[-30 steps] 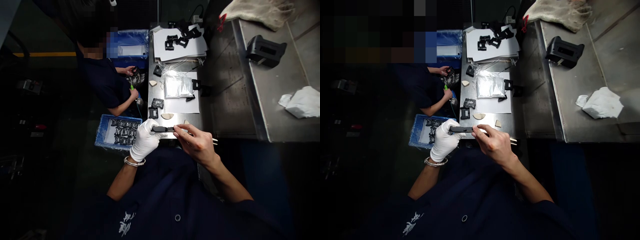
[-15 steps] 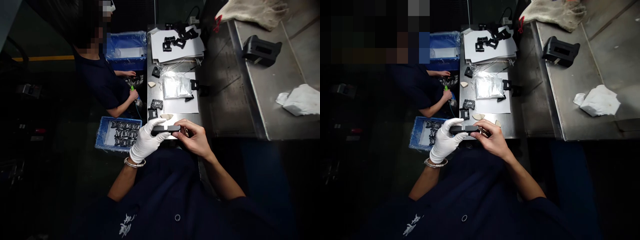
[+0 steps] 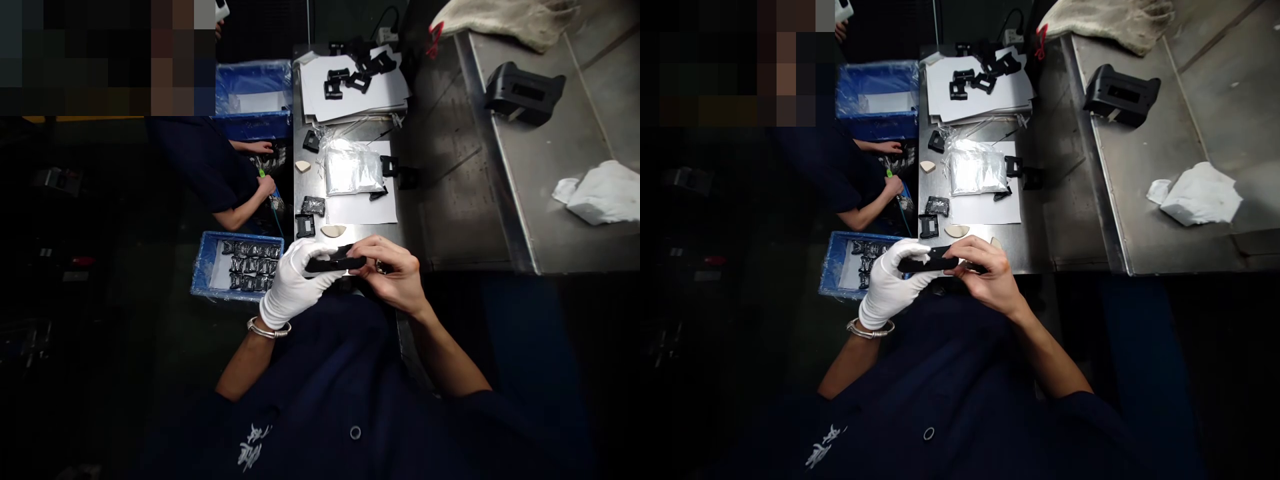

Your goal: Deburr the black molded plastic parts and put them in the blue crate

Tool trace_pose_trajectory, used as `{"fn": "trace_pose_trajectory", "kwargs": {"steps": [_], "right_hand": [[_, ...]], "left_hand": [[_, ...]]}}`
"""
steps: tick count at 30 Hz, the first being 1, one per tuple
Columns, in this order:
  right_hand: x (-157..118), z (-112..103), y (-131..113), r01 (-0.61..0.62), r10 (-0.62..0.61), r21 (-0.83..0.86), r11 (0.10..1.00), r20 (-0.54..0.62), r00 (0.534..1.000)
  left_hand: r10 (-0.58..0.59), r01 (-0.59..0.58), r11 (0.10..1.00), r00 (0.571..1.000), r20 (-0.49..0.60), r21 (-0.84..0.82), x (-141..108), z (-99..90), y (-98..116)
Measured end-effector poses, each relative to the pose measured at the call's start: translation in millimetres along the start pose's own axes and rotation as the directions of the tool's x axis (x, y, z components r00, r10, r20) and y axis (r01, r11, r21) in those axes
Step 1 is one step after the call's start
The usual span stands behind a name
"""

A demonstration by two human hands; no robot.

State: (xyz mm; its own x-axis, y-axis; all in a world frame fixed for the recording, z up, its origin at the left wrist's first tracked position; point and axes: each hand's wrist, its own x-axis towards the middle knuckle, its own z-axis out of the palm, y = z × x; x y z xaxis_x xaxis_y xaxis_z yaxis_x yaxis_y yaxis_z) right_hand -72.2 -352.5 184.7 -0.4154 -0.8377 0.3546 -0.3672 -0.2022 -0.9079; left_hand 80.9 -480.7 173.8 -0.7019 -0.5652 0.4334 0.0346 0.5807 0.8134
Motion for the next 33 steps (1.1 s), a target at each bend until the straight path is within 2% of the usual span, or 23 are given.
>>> {"fn": "trace_pose_trajectory", "kwargs": {"steps": [10, 14, 19, 21, 24, 26, 30, 31, 33], "right_hand": [[-5, 0, 1, 0.015, -0.015, -0.058, 0.998, 0.003, 1.0], [-10, 6, 6, 0.062, -0.062, -0.085, 0.994, -0.002, 0.998], [-15, 13, 7, 0.08, -0.08, -0.098, 0.992, 0.012, 0.997], [-15, 13, 6, 0.06, -0.06, -0.111, 0.992, 0.0, 0.998], [-15, 12, 5, 0.034, -0.036, -0.129, 0.991, -0.017, 0.999], [-16, 13, 5, 0.037, -0.038, -0.139, 0.99, -0.004, 0.999], [-16, 16, 6, 0.037, -0.038, -0.13, 0.991, 0.0, 0.999], [-15, 16, 6, 0.028, -0.028, -0.125, 0.992, -0.003, 1.0], [-14, 15, 7, 0.004, -0.006, -0.113, 0.994, -0.012, 1.0]], "left_hand": [[0.123, -0.129, 0.99, 0.986, 0.112, 0.05, 7, -6.3, 7], [0.033, -0.036, 0.999, 0.994, 0.099, 0.025, 8, 0.4, 10], [-0.177, 0.175, 0.984, 0.983, -0.051, -0.036, 3, 8.5, 6], [-0.175, 0.175, 0.981, 0.985, 0.01, -0.08, 3, 6.8, 4], [-0.071, 0.085, 0.992, 0.986, 0.15, -0.091, 4, 3.0, 4], [-0.065, 0.074, 0.995, 0.989, 0.136, -0.064, 4, 3.2, 4], [-0.167, 0.167, 0.986, 0.986, -0.011, -0.025, 2, 8.4, 5], [-0.199, 0.198, 0.98, 0.98, -0.022, -0.035, 1, 9.2, 5], [-0.219, 0.22, 0.973, 0.975, 0.03, -0.062, 1, 9.0, 5]]}}
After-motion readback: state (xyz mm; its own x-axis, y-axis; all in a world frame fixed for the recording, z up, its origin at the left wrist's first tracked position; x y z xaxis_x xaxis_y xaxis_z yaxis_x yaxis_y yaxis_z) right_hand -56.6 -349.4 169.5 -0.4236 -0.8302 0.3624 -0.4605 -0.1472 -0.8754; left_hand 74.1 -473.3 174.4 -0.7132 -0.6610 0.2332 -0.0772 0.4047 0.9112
